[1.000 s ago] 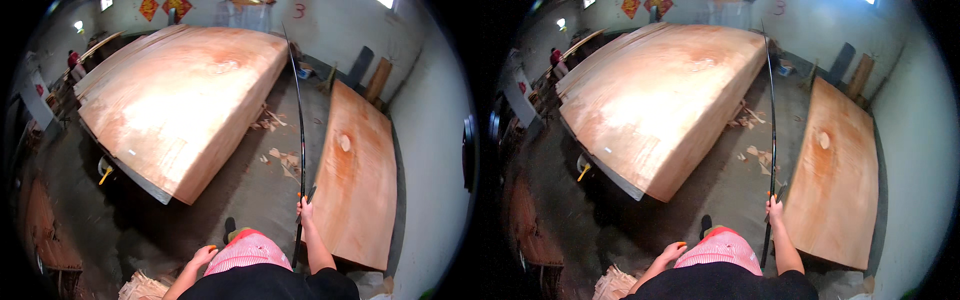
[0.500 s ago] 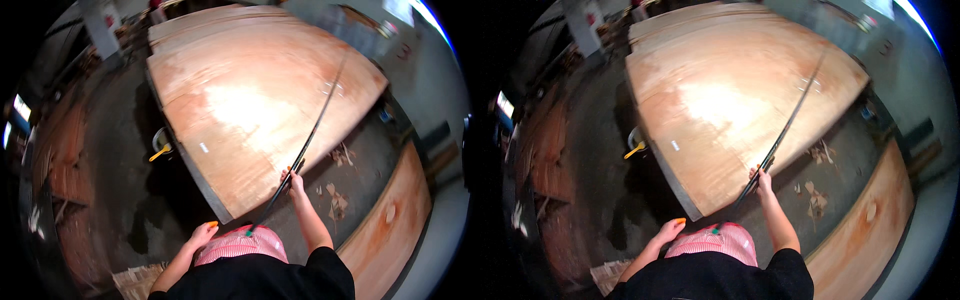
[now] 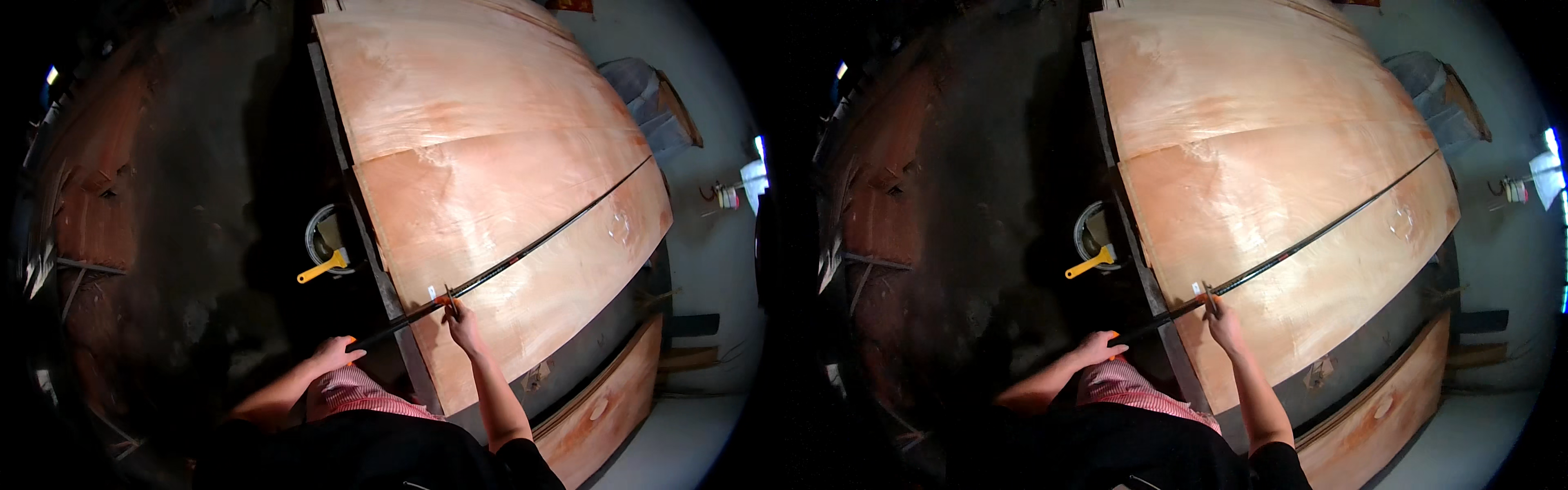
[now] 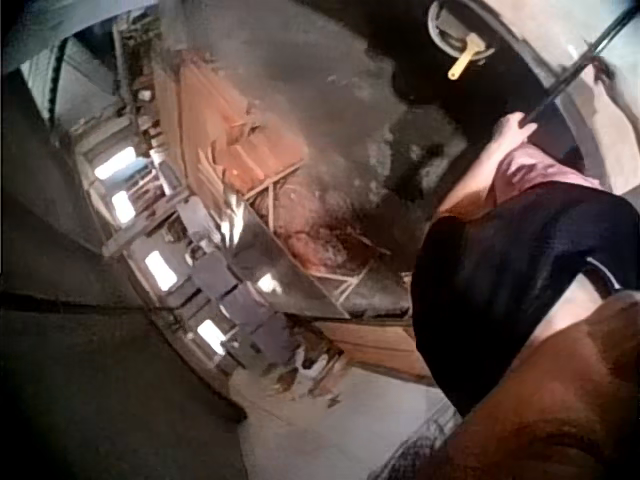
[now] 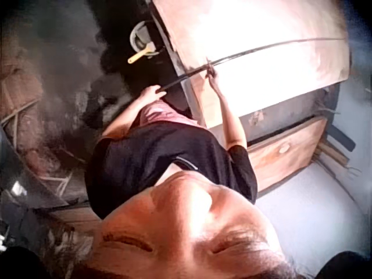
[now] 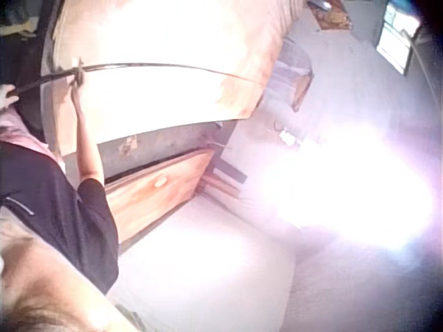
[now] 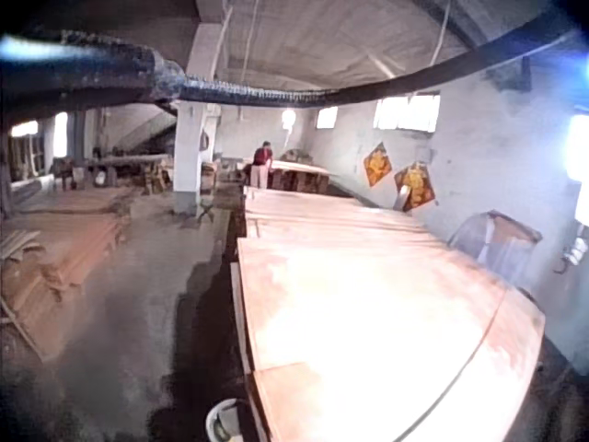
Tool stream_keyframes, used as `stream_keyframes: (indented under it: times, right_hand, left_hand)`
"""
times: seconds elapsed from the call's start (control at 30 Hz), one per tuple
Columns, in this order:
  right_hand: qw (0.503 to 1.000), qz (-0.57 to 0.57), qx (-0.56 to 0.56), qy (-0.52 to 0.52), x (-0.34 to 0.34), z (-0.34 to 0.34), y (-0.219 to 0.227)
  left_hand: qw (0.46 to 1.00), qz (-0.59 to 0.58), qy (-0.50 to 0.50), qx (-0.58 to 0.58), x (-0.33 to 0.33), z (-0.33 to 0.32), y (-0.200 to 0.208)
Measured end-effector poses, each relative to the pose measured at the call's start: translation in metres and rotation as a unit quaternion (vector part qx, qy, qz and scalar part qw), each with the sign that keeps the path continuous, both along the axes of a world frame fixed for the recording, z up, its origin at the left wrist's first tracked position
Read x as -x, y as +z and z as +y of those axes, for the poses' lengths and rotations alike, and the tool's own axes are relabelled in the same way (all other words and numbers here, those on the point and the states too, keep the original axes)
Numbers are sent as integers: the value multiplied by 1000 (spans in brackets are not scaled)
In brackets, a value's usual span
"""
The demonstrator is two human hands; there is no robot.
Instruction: The person cuts thin sheets of wood veneer using a utility knife and a paper template. They apply a liquid to the veneer with a brush, then cut out shapes and stack the pieces.
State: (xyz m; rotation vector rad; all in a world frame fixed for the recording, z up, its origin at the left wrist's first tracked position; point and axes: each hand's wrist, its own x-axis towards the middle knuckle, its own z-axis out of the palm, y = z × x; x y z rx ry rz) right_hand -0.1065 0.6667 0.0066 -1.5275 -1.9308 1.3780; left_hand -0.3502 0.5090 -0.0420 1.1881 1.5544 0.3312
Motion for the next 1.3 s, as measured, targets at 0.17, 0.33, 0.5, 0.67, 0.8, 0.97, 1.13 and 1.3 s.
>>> stream_keyframes:
  times: [0.17, 0.33, 0.5, 0.67, 0.8, 0.97, 1.13, 1.3]
  right_hand:
    - [949, -130, -253, 135, 150, 70, 17]
    - [880, -247, -377, 149, 244, 127, -27]
    - [891, -222, -379, 114, 247, 127, -34]
    - [976, 117, -153, -99, 135, 92, 28]
    - [860, 320, -5, -399, -8, 15, 45]
    - [683, 492, 55, -538, -138, -132, -16]
    - [581, 558, 75, -588, -138, -220, -67]
    - [594, 534, 104, -592, -108, -244, -60]
  left_hand:
    - [1000, -10, -22, 7, 35, 12, 1]
    - [997, -23, -69, 1, 64, -4, -6]
    - [991, -93, -74, 66, 87, -2, 7]
    - [989, -21, -105, 100, 84, 7, 10]
    - [985, -39, -104, 129, 67, 4, -14]
    - [985, -77, -106, 113, 32, 9, -21]
    - [999, 26, 0, -30, -1, -4, -34]
    - [985, 101, 45, -135, -21, -4, -53]
